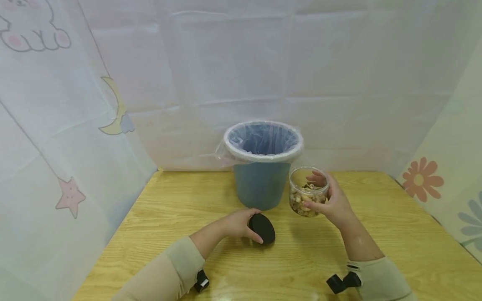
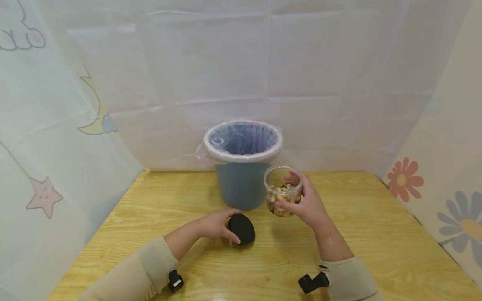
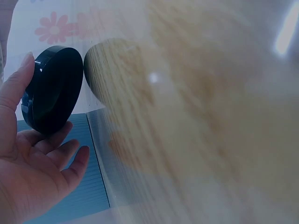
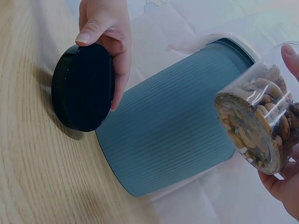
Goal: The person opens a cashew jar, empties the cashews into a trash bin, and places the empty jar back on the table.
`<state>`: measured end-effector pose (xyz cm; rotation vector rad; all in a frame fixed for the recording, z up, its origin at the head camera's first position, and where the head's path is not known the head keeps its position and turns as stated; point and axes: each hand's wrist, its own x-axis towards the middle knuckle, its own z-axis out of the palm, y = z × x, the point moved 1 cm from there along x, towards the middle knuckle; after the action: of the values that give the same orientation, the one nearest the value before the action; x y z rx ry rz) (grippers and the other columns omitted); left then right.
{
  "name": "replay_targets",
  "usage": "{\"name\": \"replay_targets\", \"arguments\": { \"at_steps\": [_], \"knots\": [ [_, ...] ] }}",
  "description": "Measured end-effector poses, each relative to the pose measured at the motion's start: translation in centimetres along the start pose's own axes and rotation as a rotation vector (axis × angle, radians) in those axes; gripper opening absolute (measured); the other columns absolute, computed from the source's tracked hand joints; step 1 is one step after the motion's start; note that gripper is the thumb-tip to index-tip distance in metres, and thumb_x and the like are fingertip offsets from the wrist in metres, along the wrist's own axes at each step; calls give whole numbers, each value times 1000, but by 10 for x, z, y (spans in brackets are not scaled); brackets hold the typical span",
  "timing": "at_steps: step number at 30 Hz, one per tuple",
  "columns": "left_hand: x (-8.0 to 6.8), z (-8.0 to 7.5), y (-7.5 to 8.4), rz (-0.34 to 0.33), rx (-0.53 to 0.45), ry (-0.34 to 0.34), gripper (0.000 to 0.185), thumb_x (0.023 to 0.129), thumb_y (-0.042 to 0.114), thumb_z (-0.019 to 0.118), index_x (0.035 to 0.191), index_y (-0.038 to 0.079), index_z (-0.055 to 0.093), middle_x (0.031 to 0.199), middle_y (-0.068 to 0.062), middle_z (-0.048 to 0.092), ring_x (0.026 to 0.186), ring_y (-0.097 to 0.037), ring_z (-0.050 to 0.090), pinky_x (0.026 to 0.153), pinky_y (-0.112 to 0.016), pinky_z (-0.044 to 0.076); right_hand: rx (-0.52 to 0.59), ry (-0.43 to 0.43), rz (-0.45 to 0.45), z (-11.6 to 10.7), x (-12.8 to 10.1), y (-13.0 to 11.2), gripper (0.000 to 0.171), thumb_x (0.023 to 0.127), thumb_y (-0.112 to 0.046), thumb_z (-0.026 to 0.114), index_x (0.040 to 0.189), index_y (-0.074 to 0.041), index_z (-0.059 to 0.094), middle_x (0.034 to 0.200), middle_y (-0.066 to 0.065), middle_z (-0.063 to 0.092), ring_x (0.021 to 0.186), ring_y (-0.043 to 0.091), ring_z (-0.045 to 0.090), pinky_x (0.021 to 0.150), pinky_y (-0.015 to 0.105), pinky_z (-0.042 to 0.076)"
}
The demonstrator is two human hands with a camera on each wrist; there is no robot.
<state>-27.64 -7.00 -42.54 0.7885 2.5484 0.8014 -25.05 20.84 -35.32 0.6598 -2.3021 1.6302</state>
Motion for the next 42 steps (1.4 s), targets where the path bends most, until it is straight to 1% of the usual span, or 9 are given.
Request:
{"name": "replay_targets", "arguments": {
  "at_steps": [4,9,14,19,24,29,36,42],
  "knots": [
    [0,2,0,-2,11,0,95,66,51,75,141,11,33,140,-2,39,126,-20,40,99,-35,36,-13,1,11,0,-2,1,83,73,2,74,139,-5,26,129,18,42,111,16,46,80,14,43],
    [0,1,-1,-21,6,-1,94,67,50,75,142,12,32,141,-1,38,126,-21,39,99,-37,36,9,-6,0,1,-1,3,83,73,5,73,140,-3,24,128,19,41,111,15,46,81,14,43],
    [0,-1,-3,-25,13,1,92,67,49,76,141,13,33,138,-2,42,123,-21,43,97,-36,38,-3,3,-10,2,1,3,82,72,4,73,139,-5,26,127,18,43,110,13,47,80,14,43],
    [1,-2,-3,-29,29,-1,92,68,47,77,140,11,34,136,-3,43,122,-20,43,98,-36,38,-2,2,-7,2,2,2,83,72,4,73,139,-3,25,128,18,43,111,12,46,80,15,44],
    [2,-2,-3,-42,27,-7,92,67,45,78,140,11,33,137,-3,42,123,-20,42,98,-35,37,0,1,-8,1,1,2,83,72,5,73,139,-2,24,127,19,42,111,11,46,80,14,43],
    [1,0,-3,-44,47,-22,93,67,45,78,141,10,33,140,-4,40,125,-20,40,99,-35,36,-7,2,0,1,0,1,83,73,3,73,139,-1,23,128,17,42,112,12,46,80,14,43],
    [0,0,0,-52,54,-34,93,67,43,79,141,10,33,141,-3,38,127,-19,38,101,-33,35,-1,3,-5,1,0,1,82,73,4,73,139,-4,25,127,18,42,112,14,46,81,14,43],
    [1,0,1,-31,69,-51,94,66,42,80,141,10,33,141,-2,38,127,-18,38,100,-32,35,35,5,-12,1,-1,2,80,73,7,71,139,-8,27,127,20,41,111,13,46,80,14,44]
  ]
}}
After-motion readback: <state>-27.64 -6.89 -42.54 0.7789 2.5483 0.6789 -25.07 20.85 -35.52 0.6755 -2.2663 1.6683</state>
